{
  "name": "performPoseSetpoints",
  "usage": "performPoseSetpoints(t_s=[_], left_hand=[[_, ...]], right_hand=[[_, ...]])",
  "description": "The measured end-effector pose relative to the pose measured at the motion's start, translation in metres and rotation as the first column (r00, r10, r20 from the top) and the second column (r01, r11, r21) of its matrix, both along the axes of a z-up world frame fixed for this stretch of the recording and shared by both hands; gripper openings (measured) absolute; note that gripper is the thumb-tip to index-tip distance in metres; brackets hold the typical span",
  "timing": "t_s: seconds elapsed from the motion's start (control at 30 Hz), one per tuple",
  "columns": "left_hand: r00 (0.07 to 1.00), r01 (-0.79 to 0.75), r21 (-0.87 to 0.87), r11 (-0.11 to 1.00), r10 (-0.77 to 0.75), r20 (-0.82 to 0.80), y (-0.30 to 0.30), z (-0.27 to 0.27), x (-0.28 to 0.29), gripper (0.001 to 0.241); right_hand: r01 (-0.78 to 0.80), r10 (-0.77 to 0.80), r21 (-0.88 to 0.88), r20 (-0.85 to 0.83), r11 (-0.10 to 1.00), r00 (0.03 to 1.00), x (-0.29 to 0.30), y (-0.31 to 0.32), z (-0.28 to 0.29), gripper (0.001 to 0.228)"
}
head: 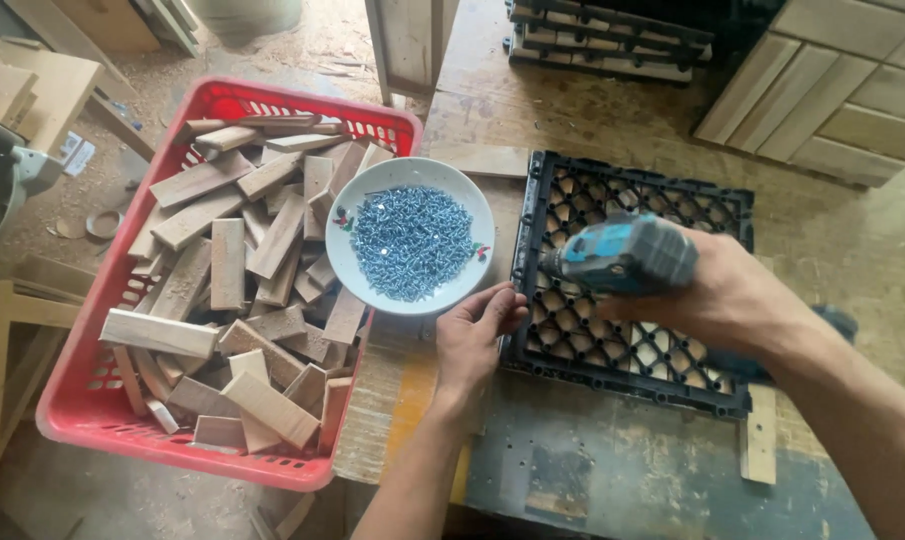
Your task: Assembling wooden floor tiles by screwing wooden slats onto a plastic grid base using a power drill.
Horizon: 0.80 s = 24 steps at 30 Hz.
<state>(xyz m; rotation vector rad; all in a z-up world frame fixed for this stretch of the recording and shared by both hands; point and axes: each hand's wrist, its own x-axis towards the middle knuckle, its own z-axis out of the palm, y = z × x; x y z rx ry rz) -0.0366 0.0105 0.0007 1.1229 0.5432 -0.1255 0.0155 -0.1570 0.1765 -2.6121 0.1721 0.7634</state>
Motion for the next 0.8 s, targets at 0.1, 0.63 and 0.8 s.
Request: performPoseSetpoints(t_s=[0.1, 0.63, 0.8], left_hand=[[0.998, -0.023, -0.121, 0.992, 0.017, -0.054, 0.001, 0.014, -0.001, 0.025], [0.959, -0.107, -0.686, 0.719, -0.109, -0.264, -0.022, -0.025, -0.005, 0.029], [0.937, 0.155, -0.589, 0.793, -0.307, -0.167, -0.004, 0.003, -0.015, 0.062]], right_hand=[[0.328, -0.329, 0.151, -0.013, 0.933, 0.944, -0.032, -0.015, -0.003, 0.077], [0.217, -0.317, 0.400, 0.204, 0.890, 0.926, -0.095, -0.112, -0.079, 0.073], [-0.126, 0.045, 0.254, 0.301, 0.959, 0.952, -0.071, -0.091, -0.046, 0.082]])
